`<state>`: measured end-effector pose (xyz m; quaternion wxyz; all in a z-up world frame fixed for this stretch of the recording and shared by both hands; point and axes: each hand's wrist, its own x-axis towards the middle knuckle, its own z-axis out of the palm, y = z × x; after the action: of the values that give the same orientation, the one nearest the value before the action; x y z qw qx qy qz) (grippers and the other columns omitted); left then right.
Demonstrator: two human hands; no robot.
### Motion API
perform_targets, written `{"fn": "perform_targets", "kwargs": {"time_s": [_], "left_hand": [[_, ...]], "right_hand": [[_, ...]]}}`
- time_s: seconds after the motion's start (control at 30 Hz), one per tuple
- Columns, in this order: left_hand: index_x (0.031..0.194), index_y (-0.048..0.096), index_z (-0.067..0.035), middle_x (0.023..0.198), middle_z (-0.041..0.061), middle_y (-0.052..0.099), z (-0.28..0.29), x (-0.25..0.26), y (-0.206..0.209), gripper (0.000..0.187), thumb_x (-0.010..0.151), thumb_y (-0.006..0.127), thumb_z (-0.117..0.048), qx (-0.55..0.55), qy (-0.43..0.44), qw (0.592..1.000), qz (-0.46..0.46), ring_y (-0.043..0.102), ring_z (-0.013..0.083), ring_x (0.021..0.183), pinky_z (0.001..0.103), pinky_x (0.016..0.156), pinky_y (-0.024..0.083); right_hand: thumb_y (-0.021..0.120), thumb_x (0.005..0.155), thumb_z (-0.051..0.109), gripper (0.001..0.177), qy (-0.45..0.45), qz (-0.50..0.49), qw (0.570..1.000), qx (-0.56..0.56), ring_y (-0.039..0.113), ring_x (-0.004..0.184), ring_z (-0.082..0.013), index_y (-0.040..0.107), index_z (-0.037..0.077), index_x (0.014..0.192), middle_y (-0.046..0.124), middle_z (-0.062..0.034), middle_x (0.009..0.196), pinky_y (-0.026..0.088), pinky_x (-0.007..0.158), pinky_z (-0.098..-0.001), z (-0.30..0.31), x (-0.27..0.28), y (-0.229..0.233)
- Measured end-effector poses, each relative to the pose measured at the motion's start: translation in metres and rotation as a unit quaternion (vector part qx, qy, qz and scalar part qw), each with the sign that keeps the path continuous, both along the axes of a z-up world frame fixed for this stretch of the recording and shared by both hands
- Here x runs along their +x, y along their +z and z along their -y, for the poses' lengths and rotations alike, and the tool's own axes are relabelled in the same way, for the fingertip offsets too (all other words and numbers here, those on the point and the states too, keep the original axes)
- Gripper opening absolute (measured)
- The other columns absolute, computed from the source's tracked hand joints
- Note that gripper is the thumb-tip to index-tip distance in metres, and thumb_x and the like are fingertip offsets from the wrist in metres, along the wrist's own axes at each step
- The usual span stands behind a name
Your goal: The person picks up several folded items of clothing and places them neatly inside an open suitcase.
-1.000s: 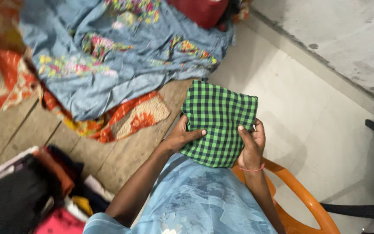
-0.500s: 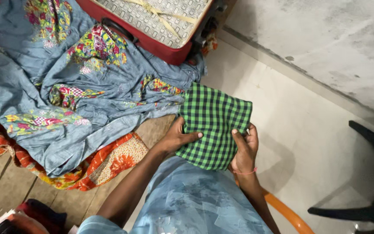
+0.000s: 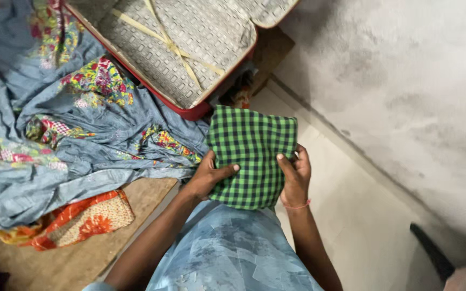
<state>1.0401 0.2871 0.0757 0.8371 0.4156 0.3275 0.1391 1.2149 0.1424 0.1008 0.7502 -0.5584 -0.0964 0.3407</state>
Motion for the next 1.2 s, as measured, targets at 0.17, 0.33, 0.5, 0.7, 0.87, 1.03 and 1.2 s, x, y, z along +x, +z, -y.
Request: {"fn": "perform_targets", "kwargs": {"time_s": [0.17,0.33,0.5,0.7,0.87,1.03,1.2], "left_hand": [[0.137,0.047,0.003,0.133,0.015,0.064,0.005,0.049,-0.004,0.070,0.079,0.083,-0.013,0.002,0.052,0.998,-0.023,0.064,0.0228,0.119,0.038,0.104,0.051],[0.138,0.051,0.004,0.133,0.016,0.067,-0.019,0.072,-0.013,0.068,0.081,0.082,-0.015,0.017,0.106,0.994,-0.021,0.064,0.0232,0.118,0.038,0.104,0.052],[0.142,0.046,-0.002,0.134,0.011,0.065,-0.065,0.096,-0.031,0.073,0.079,0.081,-0.014,-0.016,0.151,0.988,-0.008,0.063,0.0202,0.119,0.037,0.105,0.050],[0.143,0.046,-0.001,0.132,0.012,0.065,-0.121,0.134,-0.056,0.074,0.080,0.081,-0.016,-0.037,0.179,0.982,0.037,0.064,0.0206,0.118,0.038,0.104,0.050],[0.140,0.046,0.001,0.130,0.012,0.066,-0.178,0.151,-0.062,0.069,0.081,0.081,-0.014,-0.037,0.199,0.979,0.018,0.065,0.0203,0.117,0.037,0.105,0.050],[0.137,0.046,-0.001,0.123,0.014,0.068,-0.238,0.145,-0.057,0.062,0.083,0.075,-0.011,-0.035,0.264,0.964,0.012,0.068,0.0224,0.108,0.038,0.096,0.055],[0.136,0.049,0.001,0.125,0.016,0.069,-0.295,0.143,-0.072,0.058,0.083,0.072,-0.005,-0.029,0.316,0.947,-0.047,0.069,0.0237,0.109,0.036,0.097,0.055]], "right_hand": [[0.068,0.094,0.001,0.038,0.055,-0.027,0.998,0.032,0.066,0.098,-0.0125,0.053,0.000,0.129,0.069,-0.0083,0.110,0.054,0.088,-0.0272,-0.021,0.061,0.003],[0.069,0.094,0.001,0.037,0.087,-0.032,0.996,-0.009,0.065,0.100,-0.0131,0.054,0.000,0.129,0.068,-0.0080,0.112,0.053,0.090,-0.0288,-0.063,0.090,-0.011],[0.068,0.094,0.001,0.036,0.116,-0.032,0.993,-0.010,0.064,0.103,-0.0129,0.054,0.002,0.128,0.067,-0.0076,0.114,0.052,0.094,-0.0291,-0.116,0.115,-0.025],[0.067,0.096,0.001,0.036,0.157,0.004,0.987,-0.039,0.062,0.107,-0.0132,0.053,0.002,0.129,0.065,-0.0064,0.117,0.050,0.095,-0.0291,-0.180,0.160,-0.015],[0.066,0.100,0.002,0.037,0.230,0.012,0.972,-0.039,0.061,0.113,-0.0190,0.051,0.000,0.133,0.065,-0.0115,0.122,0.049,0.099,-0.0347,-0.253,0.185,-0.008],[0.069,0.091,0.011,0.084,0.402,0.121,0.904,-0.075,0.043,0.142,-0.0245,0.022,0.008,0.160,0.041,-0.0122,0.156,0.039,0.116,-0.0423,-0.316,0.186,-0.009],[0.072,0.087,0.019,0.102,0.468,0.123,0.865,-0.137,0.036,0.148,-0.0292,0.007,0.013,0.165,0.030,-0.0151,0.165,0.036,0.119,-0.0457,-0.384,0.179,-0.039]]}}
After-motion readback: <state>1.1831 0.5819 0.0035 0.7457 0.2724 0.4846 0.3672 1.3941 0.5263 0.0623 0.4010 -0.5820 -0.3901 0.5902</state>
